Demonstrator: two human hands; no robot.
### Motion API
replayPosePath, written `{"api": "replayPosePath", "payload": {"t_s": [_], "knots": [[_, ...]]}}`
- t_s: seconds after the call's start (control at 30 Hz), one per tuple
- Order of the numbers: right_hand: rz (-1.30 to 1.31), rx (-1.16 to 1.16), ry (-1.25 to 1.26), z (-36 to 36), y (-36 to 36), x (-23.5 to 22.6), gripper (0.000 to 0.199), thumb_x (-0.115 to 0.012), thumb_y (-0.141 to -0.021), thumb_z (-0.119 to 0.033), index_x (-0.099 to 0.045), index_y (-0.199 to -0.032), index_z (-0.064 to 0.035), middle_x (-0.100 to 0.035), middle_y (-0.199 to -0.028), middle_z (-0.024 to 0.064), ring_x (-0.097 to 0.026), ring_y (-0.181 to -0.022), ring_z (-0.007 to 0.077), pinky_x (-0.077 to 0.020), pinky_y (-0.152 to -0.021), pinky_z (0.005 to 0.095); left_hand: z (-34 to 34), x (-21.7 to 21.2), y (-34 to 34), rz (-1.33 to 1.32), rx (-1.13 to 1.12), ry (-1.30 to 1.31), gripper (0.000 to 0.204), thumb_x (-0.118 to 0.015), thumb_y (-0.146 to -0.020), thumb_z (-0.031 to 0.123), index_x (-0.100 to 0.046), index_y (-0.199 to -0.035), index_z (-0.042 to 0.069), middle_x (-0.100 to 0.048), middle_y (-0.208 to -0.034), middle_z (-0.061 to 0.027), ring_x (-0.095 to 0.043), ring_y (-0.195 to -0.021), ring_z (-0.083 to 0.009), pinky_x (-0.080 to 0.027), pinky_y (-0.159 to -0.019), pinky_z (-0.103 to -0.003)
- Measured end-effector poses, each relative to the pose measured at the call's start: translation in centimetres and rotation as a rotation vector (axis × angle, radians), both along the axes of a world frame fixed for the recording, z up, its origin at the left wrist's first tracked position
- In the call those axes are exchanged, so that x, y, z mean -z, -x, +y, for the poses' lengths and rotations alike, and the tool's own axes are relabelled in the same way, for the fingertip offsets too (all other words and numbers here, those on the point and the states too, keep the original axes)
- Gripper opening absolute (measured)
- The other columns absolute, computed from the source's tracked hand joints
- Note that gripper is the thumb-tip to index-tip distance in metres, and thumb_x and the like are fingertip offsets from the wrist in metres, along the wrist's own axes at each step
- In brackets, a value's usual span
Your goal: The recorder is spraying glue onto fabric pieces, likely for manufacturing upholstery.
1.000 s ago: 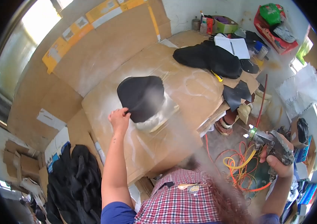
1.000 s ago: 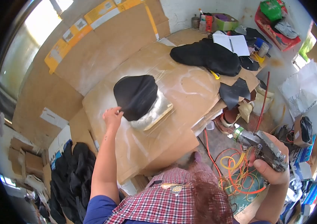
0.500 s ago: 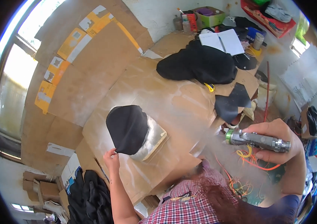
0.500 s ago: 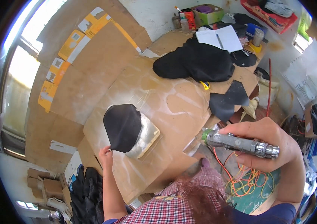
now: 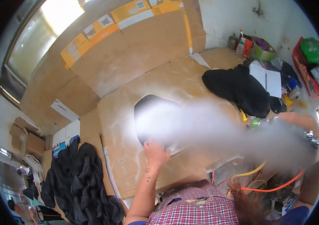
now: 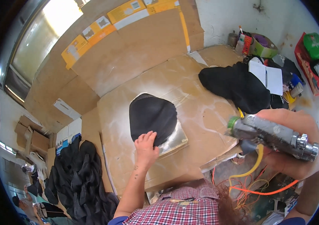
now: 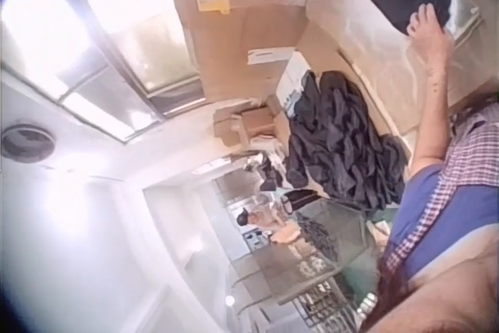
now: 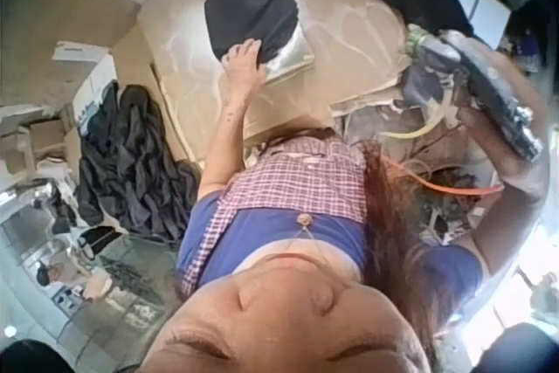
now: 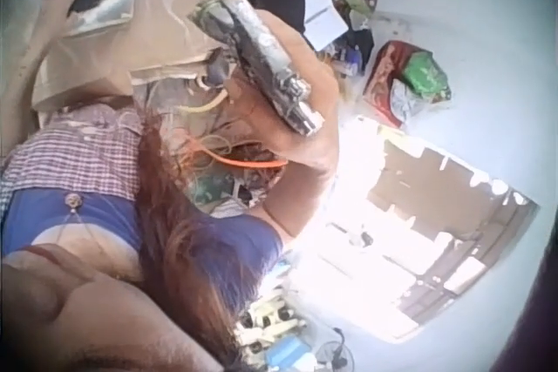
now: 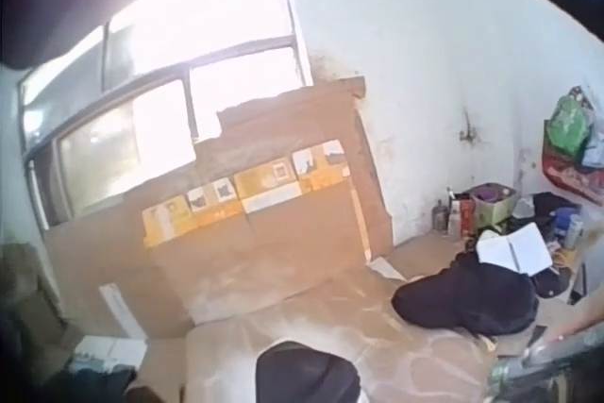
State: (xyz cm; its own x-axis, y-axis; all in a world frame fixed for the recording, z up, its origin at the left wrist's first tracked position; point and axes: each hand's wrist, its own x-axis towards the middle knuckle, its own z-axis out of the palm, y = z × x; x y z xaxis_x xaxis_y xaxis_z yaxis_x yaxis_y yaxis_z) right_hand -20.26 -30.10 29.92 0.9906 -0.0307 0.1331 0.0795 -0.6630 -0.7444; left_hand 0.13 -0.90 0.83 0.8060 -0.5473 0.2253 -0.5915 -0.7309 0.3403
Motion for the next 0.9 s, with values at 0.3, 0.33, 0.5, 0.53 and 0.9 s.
{"api": "replayPosePath", "payload": {"t_s": [0.3,0.33,0.5,0.53,0.9], "knots": [[0.08,0.205,-0.071,11.7,-2.5,-1.5,0.057,-0.07,-0.062,-0.011,-0.054,-0.115,0.0025,-0.063,-0.087,0.0071,-0.058,-0.074,0.0127,-0.046,-0.068,0.0257,0.9,-0.1,1.2,-0.042,0.193,0.078,0.062,-0.061,-0.068,0.015,-0.043,-0.126,0.002,-0.041,-0.132,-0.0152,-0.037,-0.119,-0.0336,-0.029,-0.096,-0.048],[0.16,0.233,-0.204,13.5,-2.7,-1.8,0.056,-0.07,-0.064,-0.011,-0.054,-0.115,0.0028,-0.063,-0.086,0.0066,-0.057,-0.072,0.0116,-0.0457,-0.067,0.0245,1.4,0.0,1.4,0.056,0.222,0.1,0.062,-0.061,-0.069,0.016,-0.042,-0.127,0.002,-0.038,-0.134,-0.0161,-0.034,-0.122,-0.0349,-0.027,-0.098,-0.049],[0.081,0.245,-0.26,18.4,-3.0,-0.4,0.055,-0.068,-0.064,-0.008,-0.052,-0.116,0.0031,-0.061,-0.079,0.0063,-0.057,-0.064,0.0116,-0.0463,-0.06,0.0252,5.7,2.5,2.7,0.04,0.416,0.363,0.057,-0.063,-0.07,0.012,-0.045,-0.123,0.003,-0.037,-0.133,-0.0174,-0.031,-0.126,-0.0382,-0.026,-0.104,-0.05],[0.083,0.246,-0.252,19.4,-3.0,-0.7,0.055,-0.068,-0.064,-0.008,-0.052,-0.116,0.0031,-0.061,-0.079,0.0063,-0.057,-0.064,0.0116,-0.0463,-0.06,0.0252,6.7,2.9,2.9,0.042,0.416,0.372,0.057,-0.063,-0.07,0.012,-0.045,-0.123,0.003,-0.037,-0.133,-0.0174,-0.031,-0.126,-0.0382,-0.026,-0.104,-0.05],[-0.044,0.663,0.122,25.2,4.3,-1.9,0.075,-0.076,-0.067,-0.022,-0.038,-0.13,-0.0051,-0.06,-0.082,0.0078,-0.057,-0.068,0.0155,-0.0465,-0.057,0.0261,18.1,5.7,3.9,0.426,0.315,0.375,0.032,-0.058,-0.072,0.007,-0.057,-0.103,0.002,-0.054,-0.111,-0.0163,-0.047,-0.108,-0.0341,-0.039,-0.094,-0.041]]}}
